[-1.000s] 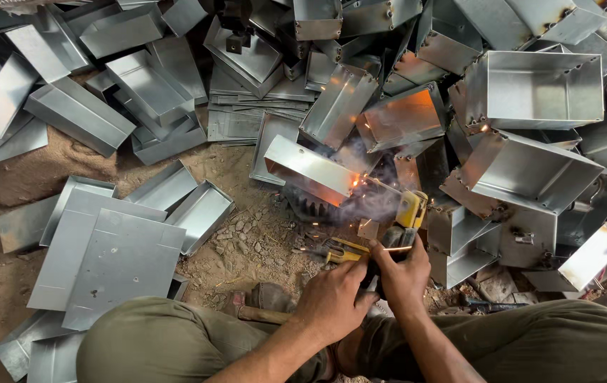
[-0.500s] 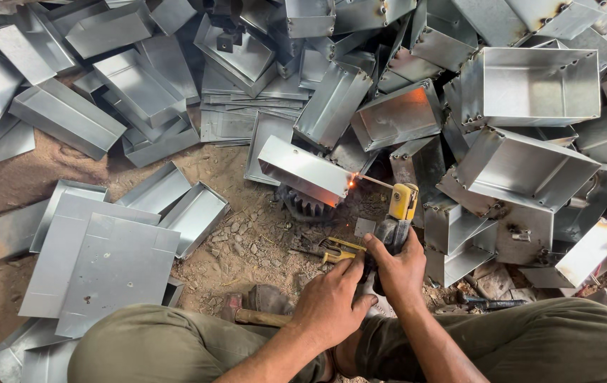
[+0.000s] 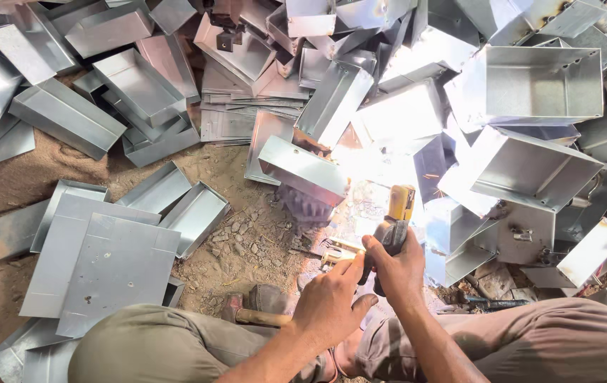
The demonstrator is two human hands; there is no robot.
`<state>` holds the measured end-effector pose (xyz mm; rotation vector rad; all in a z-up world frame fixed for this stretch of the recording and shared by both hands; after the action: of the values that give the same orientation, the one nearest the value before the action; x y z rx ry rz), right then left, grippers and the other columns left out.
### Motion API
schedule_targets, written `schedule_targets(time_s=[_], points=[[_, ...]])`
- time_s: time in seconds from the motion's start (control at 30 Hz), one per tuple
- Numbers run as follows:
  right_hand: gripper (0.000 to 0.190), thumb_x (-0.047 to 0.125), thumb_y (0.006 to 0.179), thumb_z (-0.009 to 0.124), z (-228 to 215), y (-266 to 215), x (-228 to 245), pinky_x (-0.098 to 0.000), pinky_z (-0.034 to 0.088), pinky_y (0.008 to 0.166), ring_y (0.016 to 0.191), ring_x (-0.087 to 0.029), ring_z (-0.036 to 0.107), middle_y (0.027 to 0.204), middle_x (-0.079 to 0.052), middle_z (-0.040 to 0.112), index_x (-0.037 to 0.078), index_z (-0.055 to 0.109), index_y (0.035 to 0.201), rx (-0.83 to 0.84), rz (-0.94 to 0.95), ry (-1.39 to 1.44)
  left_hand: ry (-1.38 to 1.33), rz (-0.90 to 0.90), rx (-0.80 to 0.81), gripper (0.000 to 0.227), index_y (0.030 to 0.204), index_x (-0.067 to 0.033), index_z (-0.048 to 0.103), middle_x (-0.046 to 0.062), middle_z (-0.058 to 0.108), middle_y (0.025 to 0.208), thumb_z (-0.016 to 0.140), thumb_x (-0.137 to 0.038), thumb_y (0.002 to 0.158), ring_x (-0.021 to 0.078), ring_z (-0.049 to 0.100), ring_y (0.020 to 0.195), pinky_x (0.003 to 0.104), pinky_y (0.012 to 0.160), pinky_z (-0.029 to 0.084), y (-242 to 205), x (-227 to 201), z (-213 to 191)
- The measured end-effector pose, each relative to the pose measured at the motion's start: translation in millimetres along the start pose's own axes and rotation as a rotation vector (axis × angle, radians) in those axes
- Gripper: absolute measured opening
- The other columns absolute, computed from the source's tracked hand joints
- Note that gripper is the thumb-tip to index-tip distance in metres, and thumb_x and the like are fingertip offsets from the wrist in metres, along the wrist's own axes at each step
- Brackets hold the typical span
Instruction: The person welds the edges of metal boxes using a welding tool, rotating the boxes by hand to reach different sides.
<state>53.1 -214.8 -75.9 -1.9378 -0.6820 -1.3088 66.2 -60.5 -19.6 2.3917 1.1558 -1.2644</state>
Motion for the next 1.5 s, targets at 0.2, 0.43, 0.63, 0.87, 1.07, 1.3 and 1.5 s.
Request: schedule_targets(time_s=[0.2, 0.43, 0.63, 0.87, 1.07, 1.3, 1.5], points=[[0.033, 0.022, 0.08, 0.082, -1, 1, -13, -0.0308, 0.051, 0.052, 0.059, -0.012, 0.061, 0.076, -0.006, 0.067, 0.001, 0.063, 0.097, -0.007, 0.038, 0.002, 0.209, -0.084, 0.066, 0.057, 0.143, -0.0146, 0.059, 0.012, 0.075, 0.097, 0.077, -0.045, 0.098, 0.0388, 0.07, 0.096, 0.056, 0.09, 0.051, 2, 21, 26], [0.036, 0.025, 0.082, 0.083, -15, 9, -12, -0.0292, 0.053, 0.066, 0.072, -0.012, 0.059, 0.084, -0.003, 0.065, 0.002, 0.061, 0.1, -0.114, -0.094, 0.09, -0.363, -0.153, -0.321, 0.037, 0.118, -0.0084, 0.078, 0.009, 0.078, 0.093, 0.072, -0.037, 0.095, 0.0243, 0.074, 0.083, 0.036, 0.071, 0.058, 23, 57, -28], [0.037, 0.025, 0.078, 0.085, -13, 3, 1, -0.0296, 0.054, 0.068, 0.071, -0.012, 0.061, 0.082, -0.004, 0.069, 0.002, 0.065, 0.099, -0.135, -0.081, 0.021, -0.892, -0.548, -0.672, 0.051, 0.133, -0.0112, 0.06, 0.001, 0.071, 0.104, 0.075, -0.032, 0.089, 0.012, 0.068, 0.094, 0.029, 0.07, 0.053, 72, 164, -61], [0.042, 0.028, 0.076, 0.087, -21, 2, 0, -0.0282, 0.053, 0.074, 0.078, -0.011, 0.066, 0.086, -0.004, 0.072, 0.005, 0.068, 0.105, -0.151, -0.021, -0.045, -1.091, -0.387, -0.947, 0.026, 0.108, 0.0026, 0.073, 0.007, 0.073, 0.097, 0.07, -0.017, 0.092, 0.0202, 0.065, 0.085, 0.035, 0.067, 0.052, 145, 230, -68], [0.04, 0.024, 0.077, 0.083, -26, 6, 3, -0.03, 0.058, 0.071, 0.078, -0.013, 0.068, 0.09, -0.005, 0.072, 0.004, 0.065, 0.106, -0.152, 0.006, 0.232, -0.957, -0.547, -0.911, 0.023, 0.101, 0.0034, 0.074, 0.014, 0.075, 0.098, 0.068, -0.018, 0.095, 0.0236, 0.068, 0.085, 0.042, 0.073, 0.054, 142, 238, -93], [0.036, 0.022, 0.08, 0.084, -22, 3, 13, -0.0303, 0.056, 0.069, 0.075, -0.013, 0.066, 0.087, -0.005, 0.07, 0.002, 0.064, 0.102, -0.142, -0.024, 0.253, -0.132, -0.318, -0.112, 0.032, 0.112, -0.0074, 0.077, 0.011, 0.08, 0.107, 0.073, -0.031, 0.09, 0.0231, 0.073, 0.097, 0.04, 0.088, 0.055, 191, 170, -122], [0.035, 0.023, 0.08, 0.084, -25, 2, 15, -0.0303, 0.054, 0.069, 0.074, -0.012, 0.064, 0.085, -0.004, 0.069, 0.003, 0.063, 0.1, -0.153, -0.039, 0.212, 0.433, -0.146, 0.162, 0.03, 0.116, -0.0234, 0.077, 0.008, 0.075, 0.115, 0.07, -0.038, 0.09, 0.0298, 0.068, 0.108, 0.046, 0.096, 0.051, 209, 113, -87]])
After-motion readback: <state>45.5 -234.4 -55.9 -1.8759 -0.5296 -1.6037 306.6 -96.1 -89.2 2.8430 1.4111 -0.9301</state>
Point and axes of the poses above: each hand's wrist, its own y-axis towards the middle knuckle, its own z-axis out of the palm, x = y × z, the point moved 9 cm from there along y, towards the middle knuckle
